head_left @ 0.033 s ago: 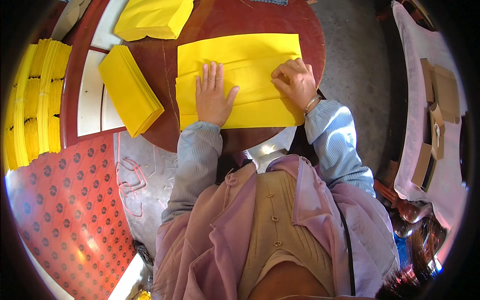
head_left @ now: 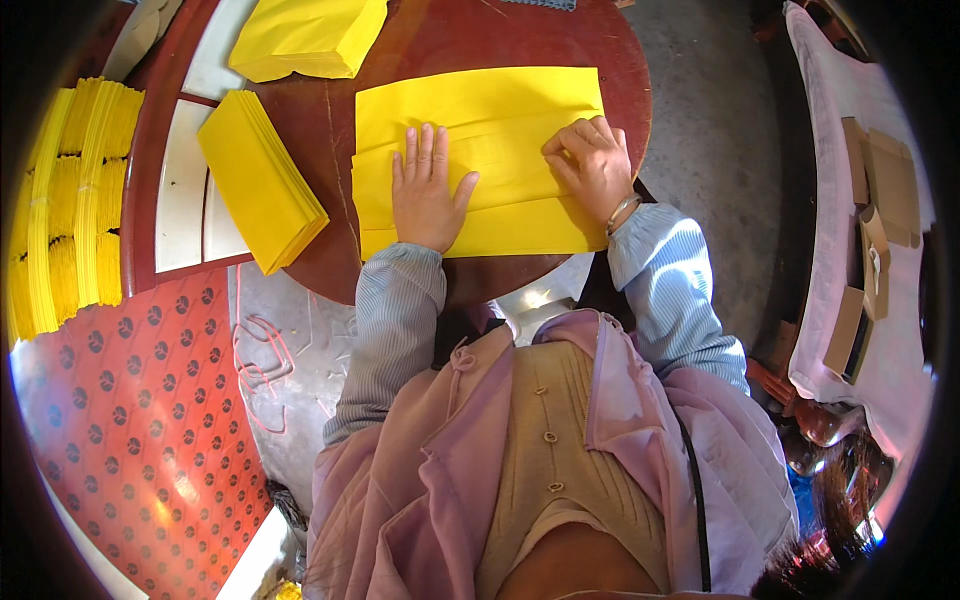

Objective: The person folds yellow paper sheets by hand on a round table, repeatedly folding edges and creasing them. The person stacks the folded sheets and continues folding additional sheets.

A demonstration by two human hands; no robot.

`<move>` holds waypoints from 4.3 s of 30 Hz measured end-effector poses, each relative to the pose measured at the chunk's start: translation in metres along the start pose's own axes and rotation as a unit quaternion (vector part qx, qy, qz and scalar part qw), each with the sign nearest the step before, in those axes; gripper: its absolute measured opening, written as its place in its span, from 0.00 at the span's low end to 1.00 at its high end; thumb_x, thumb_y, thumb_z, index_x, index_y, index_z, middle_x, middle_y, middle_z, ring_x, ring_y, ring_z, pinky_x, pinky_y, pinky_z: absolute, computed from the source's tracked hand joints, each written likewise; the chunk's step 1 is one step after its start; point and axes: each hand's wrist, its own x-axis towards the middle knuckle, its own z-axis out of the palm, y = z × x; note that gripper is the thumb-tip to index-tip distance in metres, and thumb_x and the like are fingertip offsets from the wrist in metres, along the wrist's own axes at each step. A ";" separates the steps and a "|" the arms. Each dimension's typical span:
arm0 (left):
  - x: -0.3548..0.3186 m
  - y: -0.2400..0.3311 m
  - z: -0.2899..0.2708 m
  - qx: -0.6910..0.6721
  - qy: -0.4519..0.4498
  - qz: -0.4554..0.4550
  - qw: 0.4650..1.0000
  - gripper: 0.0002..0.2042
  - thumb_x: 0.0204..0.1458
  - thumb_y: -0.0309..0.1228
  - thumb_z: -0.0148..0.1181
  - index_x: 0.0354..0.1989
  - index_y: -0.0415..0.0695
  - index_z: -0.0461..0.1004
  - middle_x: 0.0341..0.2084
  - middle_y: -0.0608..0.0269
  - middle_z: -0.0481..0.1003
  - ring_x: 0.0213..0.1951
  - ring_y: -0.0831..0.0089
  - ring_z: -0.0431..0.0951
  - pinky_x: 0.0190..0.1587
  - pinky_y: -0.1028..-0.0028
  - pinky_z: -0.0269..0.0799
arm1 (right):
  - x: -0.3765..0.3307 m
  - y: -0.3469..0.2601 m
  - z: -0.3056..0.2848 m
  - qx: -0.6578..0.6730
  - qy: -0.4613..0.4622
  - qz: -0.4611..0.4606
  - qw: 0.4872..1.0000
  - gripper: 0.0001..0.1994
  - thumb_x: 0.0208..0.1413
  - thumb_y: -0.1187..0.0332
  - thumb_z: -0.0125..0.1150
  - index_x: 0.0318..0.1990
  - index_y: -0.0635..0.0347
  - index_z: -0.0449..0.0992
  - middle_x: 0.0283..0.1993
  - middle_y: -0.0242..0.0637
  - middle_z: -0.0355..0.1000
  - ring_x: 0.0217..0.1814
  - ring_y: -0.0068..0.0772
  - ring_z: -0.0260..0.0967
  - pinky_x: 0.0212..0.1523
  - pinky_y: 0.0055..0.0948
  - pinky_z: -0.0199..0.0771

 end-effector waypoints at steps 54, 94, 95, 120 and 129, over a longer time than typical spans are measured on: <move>-0.010 -0.047 -0.015 0.035 0.044 -0.043 0.997 0.37 0.67 0.51 0.54 0.77 0.38 0.57 0.78 0.47 0.57 0.80 0.50 0.52 0.78 0.45 0.47 | -0.022 0.007 0.035 -0.226 -0.073 0.060 0.970 0.31 0.76 0.47 0.41 0.81 0.45 0.55 0.86 0.31 0.47 0.89 0.33 0.39 0.85 0.55 0.28; -0.048 0.081 -0.006 -0.844 0.081 -0.363 0.386 0.19 0.74 0.23 0.41 0.69 0.27 0.55 0.69 0.40 0.62 0.73 0.49 0.63 0.76 0.60 0.63 | 0.052 0.051 -0.045 -0.033 -0.022 -0.170 0.985 0.12 0.61 0.68 0.70 0.52 0.50 0.85 0.56 0.35 0.80 0.60 0.44 0.75 0.62 0.40 0.75; -0.046 0.083 -0.010 -0.848 0.094 -0.394 0.340 0.19 0.74 0.23 0.41 0.69 0.27 0.55 0.69 0.40 0.62 0.73 0.48 0.63 0.76 0.59 0.63 | 0.047 0.050 -0.040 0.069 -0.060 -0.121 0.988 0.09 0.62 0.68 0.68 0.48 0.53 0.86 0.52 0.38 0.81 0.57 0.44 0.77 0.60 0.39 0.78; -0.050 0.089 -0.008 -0.852 0.129 -0.423 0.279 0.20 0.69 0.30 0.55 0.66 0.39 0.62 0.63 0.52 0.69 0.66 0.51 0.71 0.72 0.53 0.67 | 0.171 -0.043 0.036 -0.093 -0.220 -0.101 0.966 0.19 0.59 0.57 0.68 0.55 0.51 0.80 0.51 0.42 0.83 0.52 0.48 0.81 0.52 0.47 0.80; -0.073 0.066 -0.031 -0.899 0.121 -0.368 0.205 0.18 0.67 0.29 0.56 0.63 0.42 0.67 0.62 0.56 0.71 0.64 0.61 0.72 0.68 0.60 0.71 | 0.095 -0.026 -0.011 0.237 -0.420 -0.018 0.876 0.31 0.64 0.45 0.67 0.64 0.59 0.77 0.59 0.41 0.80 0.57 0.36 0.79 0.62 0.33 0.75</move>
